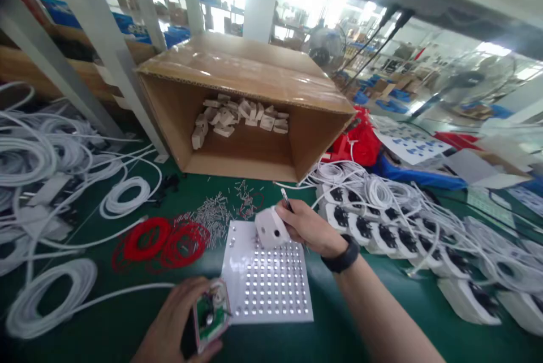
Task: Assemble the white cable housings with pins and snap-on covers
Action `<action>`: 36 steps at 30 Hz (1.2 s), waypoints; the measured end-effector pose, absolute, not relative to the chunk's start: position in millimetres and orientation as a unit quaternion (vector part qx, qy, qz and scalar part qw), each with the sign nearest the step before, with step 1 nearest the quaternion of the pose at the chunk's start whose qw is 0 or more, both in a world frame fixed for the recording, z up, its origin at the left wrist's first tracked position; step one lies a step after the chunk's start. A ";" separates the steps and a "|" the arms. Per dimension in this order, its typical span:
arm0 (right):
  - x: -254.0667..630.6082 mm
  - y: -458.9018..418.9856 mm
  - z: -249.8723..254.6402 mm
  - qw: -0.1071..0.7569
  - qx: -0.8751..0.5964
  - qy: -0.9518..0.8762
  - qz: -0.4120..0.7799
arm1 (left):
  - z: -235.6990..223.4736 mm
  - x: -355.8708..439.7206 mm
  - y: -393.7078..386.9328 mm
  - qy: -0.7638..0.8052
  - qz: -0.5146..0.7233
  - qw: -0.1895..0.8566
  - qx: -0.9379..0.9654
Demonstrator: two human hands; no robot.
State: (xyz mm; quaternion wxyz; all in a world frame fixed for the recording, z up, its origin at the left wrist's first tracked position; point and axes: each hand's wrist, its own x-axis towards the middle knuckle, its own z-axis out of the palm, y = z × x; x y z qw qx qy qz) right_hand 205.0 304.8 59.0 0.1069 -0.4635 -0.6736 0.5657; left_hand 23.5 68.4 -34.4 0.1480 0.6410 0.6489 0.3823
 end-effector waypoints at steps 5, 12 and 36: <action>273.2 235.8 25.2 0.120 -0.563 -0.651 0.495 | -16.5 24.2 67.0 0.705 0.408 0.287 0.503; 263.0 186.2 18.5 0.041 -0.556 -0.823 0.108 | -19.3 24.5 60.3 0.655 0.507 0.323 0.458; 182.8 138.3 39.3 0.226 -0.281 -0.787 0.501 | 21.2 39.8 58.2 0.667 0.317 0.029 0.673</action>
